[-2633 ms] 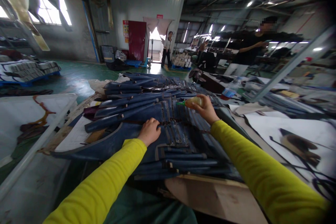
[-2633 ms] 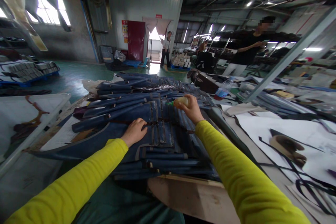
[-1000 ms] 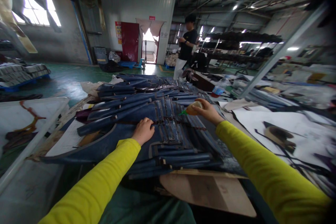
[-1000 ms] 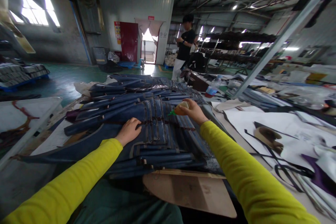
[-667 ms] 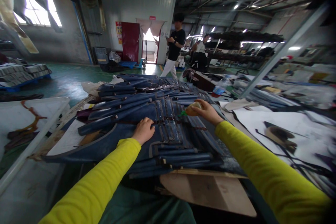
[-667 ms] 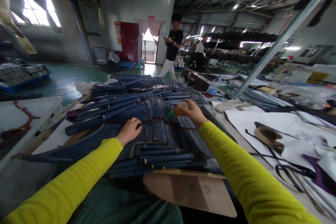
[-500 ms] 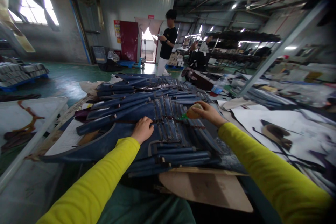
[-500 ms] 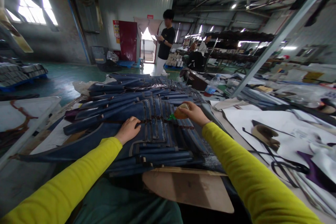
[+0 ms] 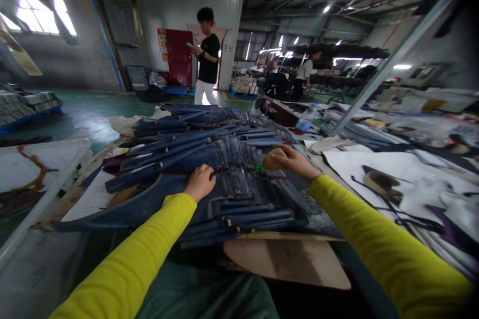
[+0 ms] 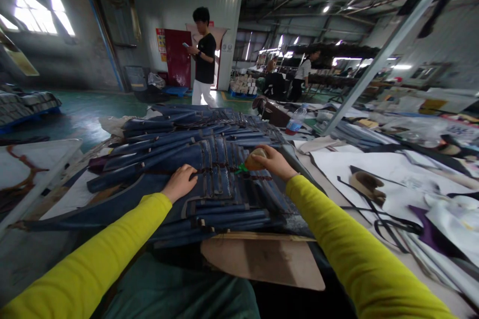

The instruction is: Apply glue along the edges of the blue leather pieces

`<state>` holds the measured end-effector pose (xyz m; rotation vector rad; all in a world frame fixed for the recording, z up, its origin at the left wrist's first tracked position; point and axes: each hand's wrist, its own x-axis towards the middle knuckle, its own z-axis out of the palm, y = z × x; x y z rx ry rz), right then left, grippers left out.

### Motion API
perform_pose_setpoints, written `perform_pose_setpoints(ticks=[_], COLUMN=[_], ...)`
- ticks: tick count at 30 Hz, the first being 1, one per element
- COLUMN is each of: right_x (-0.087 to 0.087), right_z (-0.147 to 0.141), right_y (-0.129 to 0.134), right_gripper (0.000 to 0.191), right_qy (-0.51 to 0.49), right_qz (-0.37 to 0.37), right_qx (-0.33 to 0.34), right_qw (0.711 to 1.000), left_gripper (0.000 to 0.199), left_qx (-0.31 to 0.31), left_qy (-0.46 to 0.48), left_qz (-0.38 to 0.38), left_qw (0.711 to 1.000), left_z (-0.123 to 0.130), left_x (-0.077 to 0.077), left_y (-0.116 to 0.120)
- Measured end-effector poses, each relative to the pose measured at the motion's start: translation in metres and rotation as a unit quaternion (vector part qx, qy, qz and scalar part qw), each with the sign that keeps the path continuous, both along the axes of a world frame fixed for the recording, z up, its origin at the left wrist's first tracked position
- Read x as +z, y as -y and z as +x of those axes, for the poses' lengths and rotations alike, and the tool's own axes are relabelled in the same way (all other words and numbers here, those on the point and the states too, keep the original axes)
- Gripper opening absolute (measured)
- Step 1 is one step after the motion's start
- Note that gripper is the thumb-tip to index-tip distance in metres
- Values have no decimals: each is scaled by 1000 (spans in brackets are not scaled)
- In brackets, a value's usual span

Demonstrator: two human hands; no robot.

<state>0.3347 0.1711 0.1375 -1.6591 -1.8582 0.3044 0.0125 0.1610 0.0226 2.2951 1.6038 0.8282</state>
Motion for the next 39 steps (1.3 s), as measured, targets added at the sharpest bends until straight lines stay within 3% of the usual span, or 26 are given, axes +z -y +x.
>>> perform_pose_setpoints(ticks=[6,13,19,22,29,39], right_x=[-8,-3,-12,-12,7,-2], right_z=[5,8,11,10,0,5], right_y=[-3,15,7,13,55,59], right_gripper=[63,58,61,61,59,59], right_qy=[-19,-7,-21,-27,-18,-38], right_qz=[34,-12,33,3,-137,-128], right_qx=[23,22,28,20,29,-4], right_qw=[999,1000,999,999,990,991], left_gripper=[30,31,30,30,30,30], left_qx=[-3,-6,-5,-5,-2,-5], left_qy=[-1,-1,-2,-3,-3,-1], left_qz=[0,2,0,-3,-9,1], left_qw=[1000,1000,1000,1000,1000,1000], left_z=[0,0,0,1,1,0], left_x=[1,1,2,3,3,4], left_y=[1,1,2,3,2,3])
